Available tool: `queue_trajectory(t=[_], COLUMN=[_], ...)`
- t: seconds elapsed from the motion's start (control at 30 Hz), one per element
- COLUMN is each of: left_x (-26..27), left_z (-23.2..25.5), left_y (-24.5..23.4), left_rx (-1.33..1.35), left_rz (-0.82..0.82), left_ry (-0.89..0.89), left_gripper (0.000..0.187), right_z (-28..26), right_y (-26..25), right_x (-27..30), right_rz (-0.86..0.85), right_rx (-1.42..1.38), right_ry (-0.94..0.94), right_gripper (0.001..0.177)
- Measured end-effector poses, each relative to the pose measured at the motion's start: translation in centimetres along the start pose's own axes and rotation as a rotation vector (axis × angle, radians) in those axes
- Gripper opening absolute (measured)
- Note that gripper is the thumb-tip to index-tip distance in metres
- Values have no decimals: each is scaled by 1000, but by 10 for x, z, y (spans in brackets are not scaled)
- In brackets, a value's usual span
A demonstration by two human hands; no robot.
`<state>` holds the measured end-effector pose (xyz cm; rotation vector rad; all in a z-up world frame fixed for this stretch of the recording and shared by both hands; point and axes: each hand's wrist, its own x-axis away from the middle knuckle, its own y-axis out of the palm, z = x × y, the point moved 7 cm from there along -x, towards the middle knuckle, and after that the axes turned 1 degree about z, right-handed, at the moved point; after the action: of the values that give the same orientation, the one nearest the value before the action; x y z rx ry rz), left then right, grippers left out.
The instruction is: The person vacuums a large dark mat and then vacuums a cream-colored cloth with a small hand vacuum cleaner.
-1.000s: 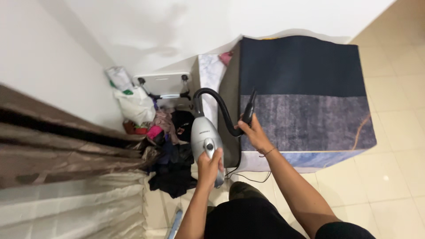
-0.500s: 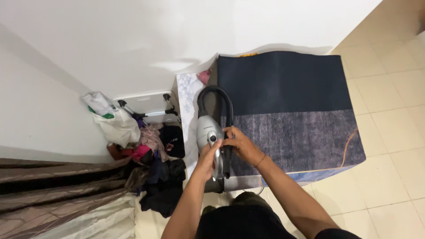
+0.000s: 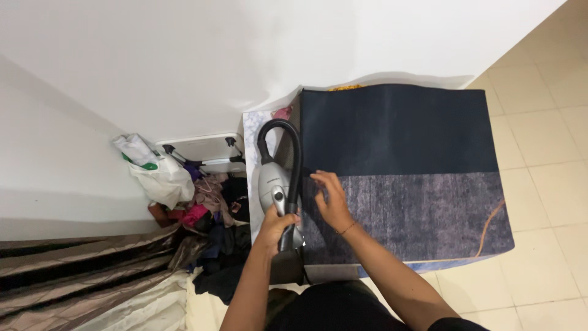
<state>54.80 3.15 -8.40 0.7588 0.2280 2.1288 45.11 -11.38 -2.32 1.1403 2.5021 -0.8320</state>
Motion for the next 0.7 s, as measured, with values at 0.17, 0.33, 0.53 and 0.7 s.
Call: queue_trajectory(t=[0.17, 0.33, 0.53, 0.7], left_x=[6, 18, 33, 35], left_z=[0, 3, 14, 20], left_y=[-28, -56, -95, -103], left_rx=[8, 7, -115, -265], left_rz=[-73, -93, -89, -168], left_ry=[1, -70, -128, -96], left_gripper=[26, 30, 36, 34], right_z=[70, 65, 30, 15], right_y=[50, 105, 132, 137], right_x=[56, 91, 97, 98], right_rz=[-272, -320, -441, -289], right_rx=[168, 323, 652, 655], right_ry=[458, 482, 767, 892], right_gripper=[38, 55, 90, 103])
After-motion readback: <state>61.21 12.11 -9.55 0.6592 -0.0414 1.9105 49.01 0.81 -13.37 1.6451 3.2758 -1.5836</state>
